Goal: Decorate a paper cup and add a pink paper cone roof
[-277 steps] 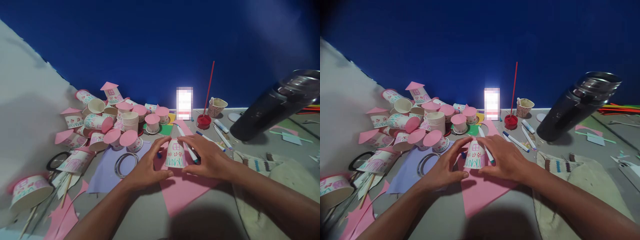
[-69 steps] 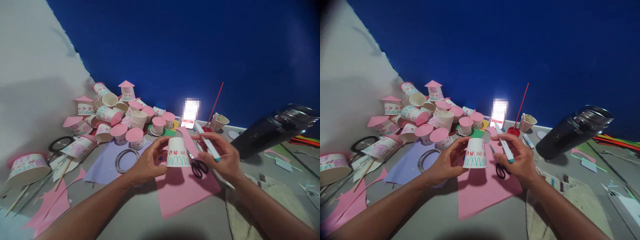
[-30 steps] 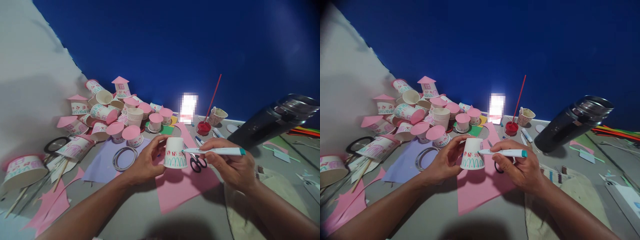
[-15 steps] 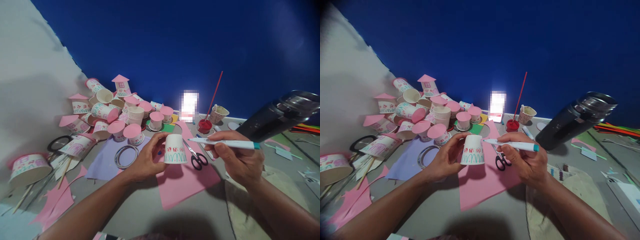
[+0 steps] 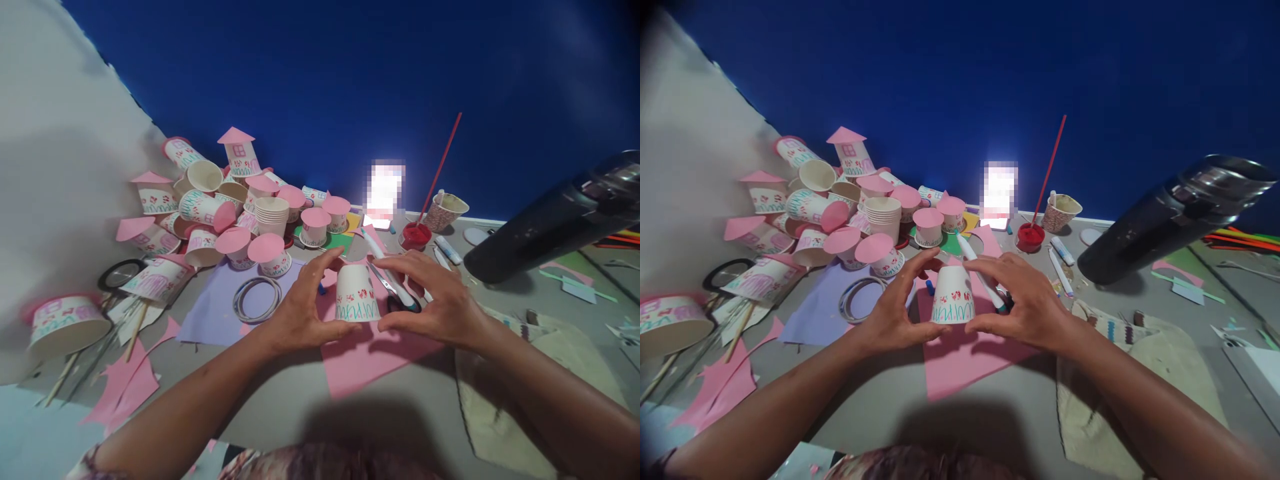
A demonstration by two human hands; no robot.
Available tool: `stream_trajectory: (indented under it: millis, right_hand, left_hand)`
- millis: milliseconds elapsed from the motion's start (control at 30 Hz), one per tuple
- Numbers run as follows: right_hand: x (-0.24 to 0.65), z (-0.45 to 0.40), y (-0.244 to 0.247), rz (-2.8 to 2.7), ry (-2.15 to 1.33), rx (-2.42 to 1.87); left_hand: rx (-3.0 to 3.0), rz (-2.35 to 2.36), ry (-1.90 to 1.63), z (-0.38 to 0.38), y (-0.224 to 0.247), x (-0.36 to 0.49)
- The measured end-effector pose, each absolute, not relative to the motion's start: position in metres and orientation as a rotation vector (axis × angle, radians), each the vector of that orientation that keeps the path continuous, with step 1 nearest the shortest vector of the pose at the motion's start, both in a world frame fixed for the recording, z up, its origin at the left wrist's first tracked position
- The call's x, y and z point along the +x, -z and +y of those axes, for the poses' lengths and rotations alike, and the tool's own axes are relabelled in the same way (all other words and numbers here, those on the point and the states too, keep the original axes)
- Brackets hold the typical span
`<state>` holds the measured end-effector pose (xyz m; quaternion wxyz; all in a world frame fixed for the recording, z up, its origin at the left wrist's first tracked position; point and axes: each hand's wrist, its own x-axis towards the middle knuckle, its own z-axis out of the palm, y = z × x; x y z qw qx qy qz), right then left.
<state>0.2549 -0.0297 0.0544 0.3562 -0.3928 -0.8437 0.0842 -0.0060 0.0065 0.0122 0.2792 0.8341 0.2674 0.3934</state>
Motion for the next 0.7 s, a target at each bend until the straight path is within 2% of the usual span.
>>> stream_trajectory:
  millis: [367,700]
  right_hand:
    - [0.26,-0.036,-0.062,-2.006,-0.378,-0.879]
    - [0.253,-0.047,-0.065,-1.879,-0.345,-0.836]
  left_hand:
    - [2.238,0.786,-1.093,0.004,-0.018,-0.001]
    - [2.119,0.788,-1.054,0.003,-0.023,0.001]
